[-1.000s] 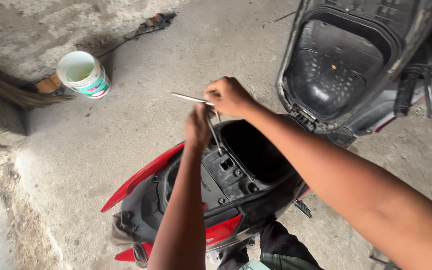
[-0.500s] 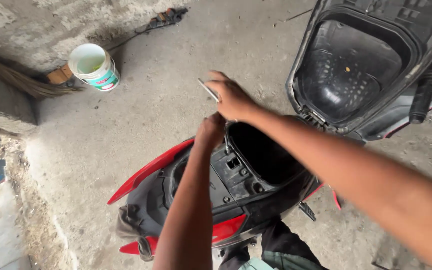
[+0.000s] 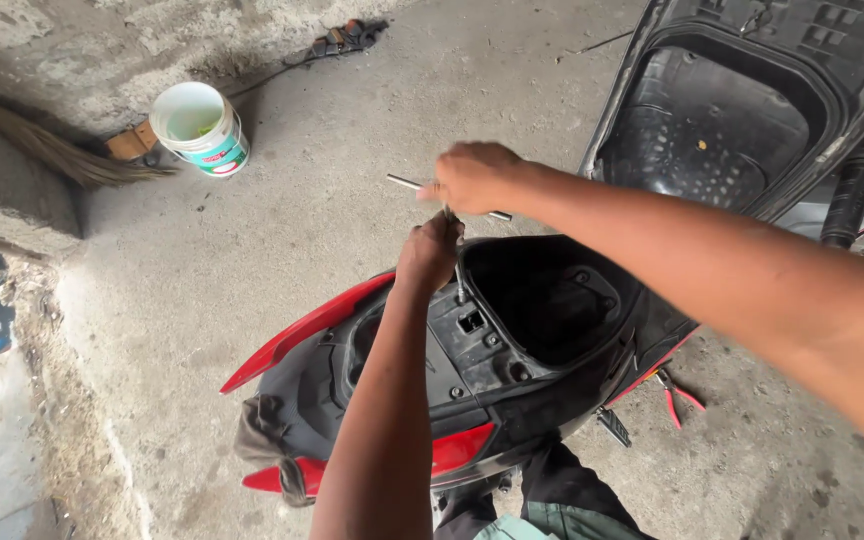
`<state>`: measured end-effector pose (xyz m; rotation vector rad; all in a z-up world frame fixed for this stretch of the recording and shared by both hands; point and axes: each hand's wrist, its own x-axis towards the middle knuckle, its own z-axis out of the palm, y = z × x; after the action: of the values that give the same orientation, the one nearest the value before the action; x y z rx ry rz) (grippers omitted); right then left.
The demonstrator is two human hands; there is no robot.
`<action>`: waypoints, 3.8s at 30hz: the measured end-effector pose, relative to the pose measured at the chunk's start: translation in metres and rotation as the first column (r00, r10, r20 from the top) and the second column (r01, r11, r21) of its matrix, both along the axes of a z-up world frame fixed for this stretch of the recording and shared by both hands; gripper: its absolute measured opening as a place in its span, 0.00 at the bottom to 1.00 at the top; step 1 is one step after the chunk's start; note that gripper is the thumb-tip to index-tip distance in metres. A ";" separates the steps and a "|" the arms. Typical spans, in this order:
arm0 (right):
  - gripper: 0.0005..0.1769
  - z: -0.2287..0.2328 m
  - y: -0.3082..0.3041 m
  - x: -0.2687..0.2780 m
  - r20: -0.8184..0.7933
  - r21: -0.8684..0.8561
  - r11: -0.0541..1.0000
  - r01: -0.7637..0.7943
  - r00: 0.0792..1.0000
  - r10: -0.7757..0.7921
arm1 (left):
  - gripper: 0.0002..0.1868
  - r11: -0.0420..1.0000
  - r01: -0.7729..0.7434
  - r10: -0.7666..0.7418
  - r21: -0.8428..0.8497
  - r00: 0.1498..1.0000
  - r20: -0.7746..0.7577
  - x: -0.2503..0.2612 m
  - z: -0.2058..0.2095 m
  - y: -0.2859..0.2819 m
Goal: Removing the storage compartment from under the seat of a scooter using hand tools.
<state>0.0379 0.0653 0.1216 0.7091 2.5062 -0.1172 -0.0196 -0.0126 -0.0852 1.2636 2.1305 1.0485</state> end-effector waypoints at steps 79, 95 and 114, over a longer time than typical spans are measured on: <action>0.16 -0.049 0.061 0.014 -0.414 0.566 0.400 -0.721 0.171 0.894 | 0.16 0.989 0.055 -0.058 -0.135 0.998 -0.018 0.002 0.020 0.004; 0.26 -0.029 0.023 0.011 -0.110 0.004 0.955 -0.297 0.949 0.295 | 0.15 0.987 0.030 -0.032 -0.158 0.999 -0.010 0.004 0.004 0.000; 0.26 -0.061 0.035 0.026 -0.298 -0.695 0.716 0.068 0.879 -0.372 | 0.15 0.980 -0.024 0.038 -0.195 0.997 0.068 0.005 0.044 -0.011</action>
<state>0.0639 0.1006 0.0610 0.7156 2.4560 -1.3318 -0.0146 -0.0232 -0.0417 1.0885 2.1460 0.8599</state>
